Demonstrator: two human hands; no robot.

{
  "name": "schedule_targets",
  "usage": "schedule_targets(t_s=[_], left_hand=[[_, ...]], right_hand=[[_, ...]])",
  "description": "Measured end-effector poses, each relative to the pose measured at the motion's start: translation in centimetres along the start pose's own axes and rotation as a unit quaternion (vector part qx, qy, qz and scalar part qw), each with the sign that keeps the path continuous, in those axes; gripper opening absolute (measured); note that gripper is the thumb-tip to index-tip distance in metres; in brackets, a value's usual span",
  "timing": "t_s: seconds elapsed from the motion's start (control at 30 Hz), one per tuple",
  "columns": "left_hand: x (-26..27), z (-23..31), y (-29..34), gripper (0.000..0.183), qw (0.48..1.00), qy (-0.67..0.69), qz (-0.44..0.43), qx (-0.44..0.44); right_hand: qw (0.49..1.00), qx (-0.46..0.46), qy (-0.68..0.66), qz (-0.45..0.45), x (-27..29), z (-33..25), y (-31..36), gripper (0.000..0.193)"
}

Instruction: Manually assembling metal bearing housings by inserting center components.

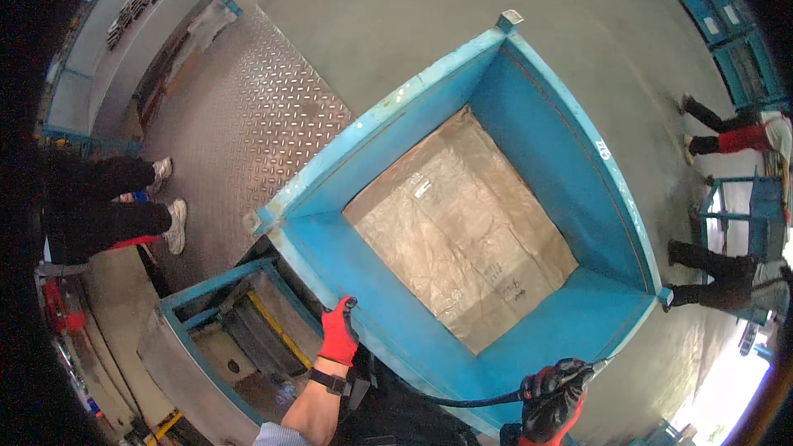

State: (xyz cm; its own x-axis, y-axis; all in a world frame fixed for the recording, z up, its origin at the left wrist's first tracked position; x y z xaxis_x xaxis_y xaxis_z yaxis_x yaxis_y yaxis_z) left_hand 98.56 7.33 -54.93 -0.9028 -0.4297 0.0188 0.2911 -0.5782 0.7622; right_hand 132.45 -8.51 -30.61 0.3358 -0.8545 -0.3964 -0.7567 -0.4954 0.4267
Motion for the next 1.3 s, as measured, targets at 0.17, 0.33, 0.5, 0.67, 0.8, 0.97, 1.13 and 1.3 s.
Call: schedule_targets(t_s=[0.17, 0.33, 0.5, 0.67, 0.8, 0.97, 1.13, 1.3], left_hand=[[0.1, -1.2, -0.8, 0.026, 0.999, 0.010, -0.041, 0.024], [-0.4, -1.0, -1.8, 0.024, 0.994, -0.021, -0.104, -0.026], [-0.2, -2.9, -2.7, 0.045, 0.995, -0.009, -0.095, -0.006], [0.8, -3.2, -3.0, 0.061, 0.993, -0.060, -0.101, -0.012], [3.9, 0.3, -0.1, 0.087, 0.966, -0.225, -0.039, -0.124], [14.0, 0.3, 5.0, 0.073, 0.920, -0.314, -0.215, -0.090], [29.0, 8.0, 10.5, 0.061, 0.940, -0.300, -0.087, -0.140], [41.3, 18.5, 17.1, 0.054, 0.961, -0.153, 0.000, -0.229]], right_hand=[[1.000, -0.015, -0.011, -0.001, 0.0, 0.6, 0.4, 0.032], [1.000, -0.014, 0.003, -0.028, -0.1, 2.2, 1.9, 0.031], [0.998, -0.028, 0.034, -0.055, -1.2, 4.0, 3.8, 0.030], [0.991, -0.058, 0.086, -0.088, -3.7, 5.5, 5.3, 0.029], [0.982, -0.062, 0.135, -0.119, -6.2, 6.4, 6.6, 0.028], [0.960, -0.026, 0.210, -0.183, -10.8, 6.7, 9.3, 0.028], [0.909, 0.041, 0.283, -0.304, -19.3, 8.9, 13.9, 0.027], [0.805, 0.112, 0.369, -0.451, -28.2, 12.3, 21.1, 0.026]])
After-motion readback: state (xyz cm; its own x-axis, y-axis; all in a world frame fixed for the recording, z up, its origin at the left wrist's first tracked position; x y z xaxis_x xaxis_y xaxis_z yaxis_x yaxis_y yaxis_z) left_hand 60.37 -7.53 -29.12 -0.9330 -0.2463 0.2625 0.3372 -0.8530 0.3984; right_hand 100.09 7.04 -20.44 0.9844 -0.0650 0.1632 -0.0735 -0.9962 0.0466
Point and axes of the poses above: each hand's wrist, its own y-axis away from the middle knuckle, its own x-axis out of the back of the hand, z = x × y, the point moved 8 cm from there along -y, towards the middle knuckle, and after that the axes turned 3 degrees about -z, right-handed, at the moved point
